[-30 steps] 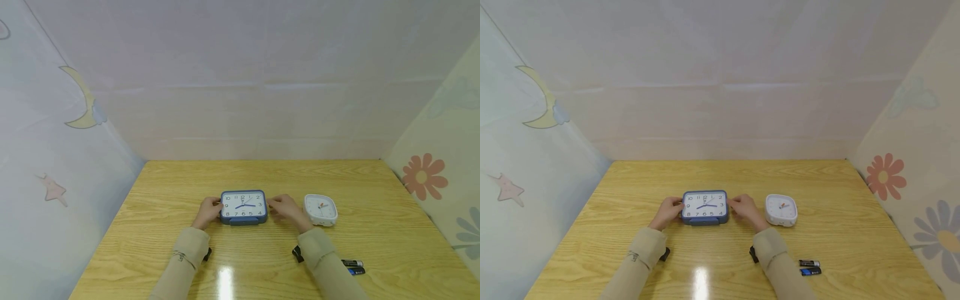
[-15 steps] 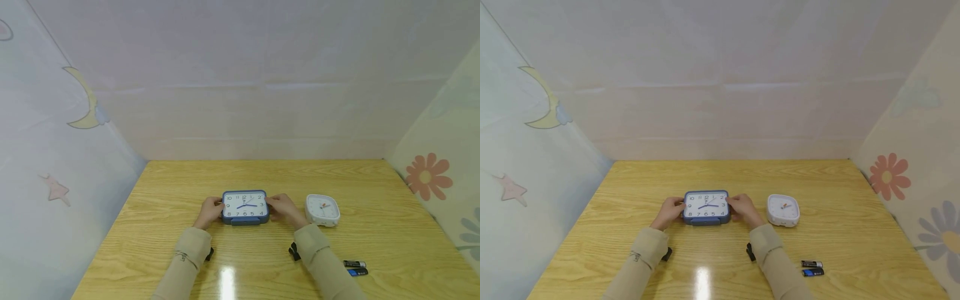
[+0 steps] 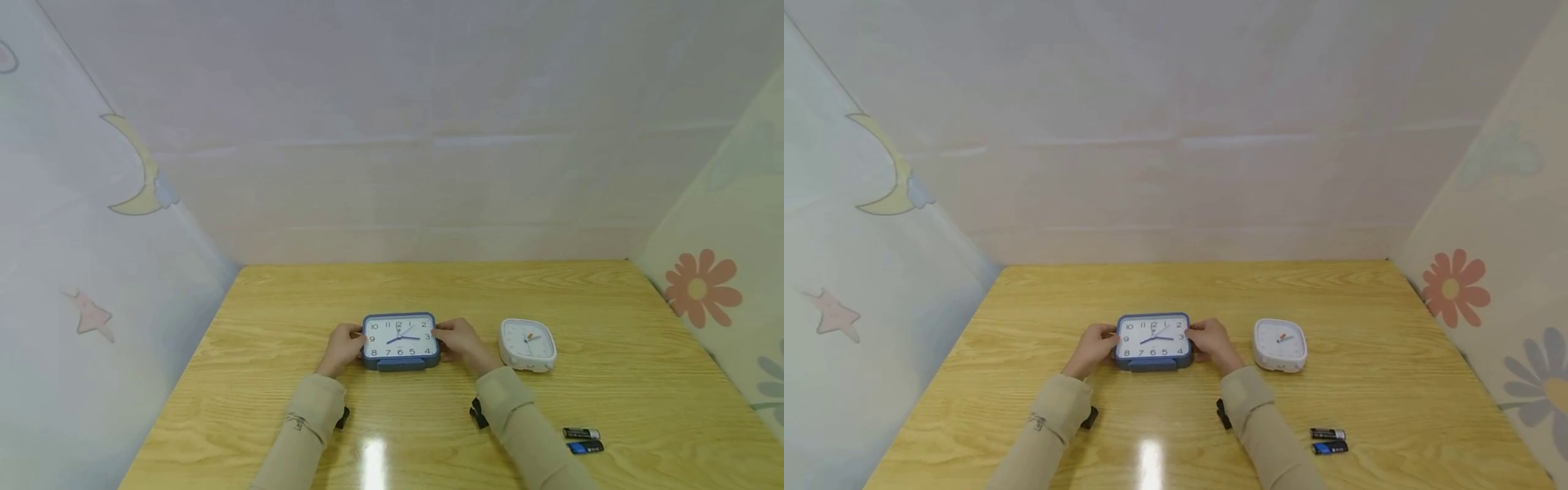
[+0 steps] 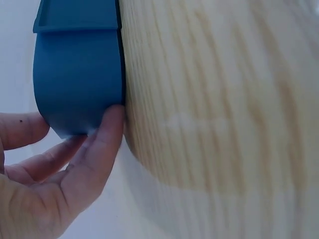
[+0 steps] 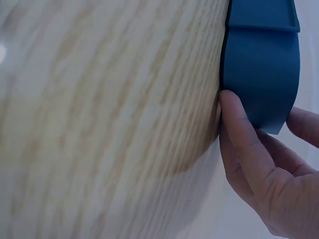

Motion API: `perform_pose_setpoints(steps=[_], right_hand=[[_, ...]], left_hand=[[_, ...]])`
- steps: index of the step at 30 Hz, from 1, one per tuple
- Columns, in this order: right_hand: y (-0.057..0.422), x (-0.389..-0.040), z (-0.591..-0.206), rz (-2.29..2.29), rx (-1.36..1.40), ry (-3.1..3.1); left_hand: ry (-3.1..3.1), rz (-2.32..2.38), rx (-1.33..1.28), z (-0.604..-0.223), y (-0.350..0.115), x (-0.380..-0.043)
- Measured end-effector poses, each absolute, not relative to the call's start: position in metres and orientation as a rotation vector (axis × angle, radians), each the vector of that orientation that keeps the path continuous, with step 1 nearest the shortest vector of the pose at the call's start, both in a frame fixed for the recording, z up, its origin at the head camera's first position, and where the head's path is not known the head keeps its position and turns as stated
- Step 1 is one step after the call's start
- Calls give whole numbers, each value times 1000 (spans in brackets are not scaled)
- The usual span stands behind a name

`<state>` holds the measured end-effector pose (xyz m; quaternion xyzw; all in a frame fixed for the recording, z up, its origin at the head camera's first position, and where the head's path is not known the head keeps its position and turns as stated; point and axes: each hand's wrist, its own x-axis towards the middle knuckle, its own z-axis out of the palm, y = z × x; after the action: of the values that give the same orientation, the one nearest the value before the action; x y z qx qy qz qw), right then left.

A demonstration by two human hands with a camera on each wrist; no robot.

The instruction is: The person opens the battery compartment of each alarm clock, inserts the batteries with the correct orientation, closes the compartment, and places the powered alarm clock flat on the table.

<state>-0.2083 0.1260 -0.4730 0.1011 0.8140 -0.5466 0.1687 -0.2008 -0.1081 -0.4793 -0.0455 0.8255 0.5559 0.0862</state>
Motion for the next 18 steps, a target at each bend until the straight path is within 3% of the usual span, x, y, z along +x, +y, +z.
perform_pose_setpoints(steps=[18], right_hand=[[122,-204,-471,-1493,304,2454]], left_hand=[[2542,1584,-204,-478,-99,-206]])
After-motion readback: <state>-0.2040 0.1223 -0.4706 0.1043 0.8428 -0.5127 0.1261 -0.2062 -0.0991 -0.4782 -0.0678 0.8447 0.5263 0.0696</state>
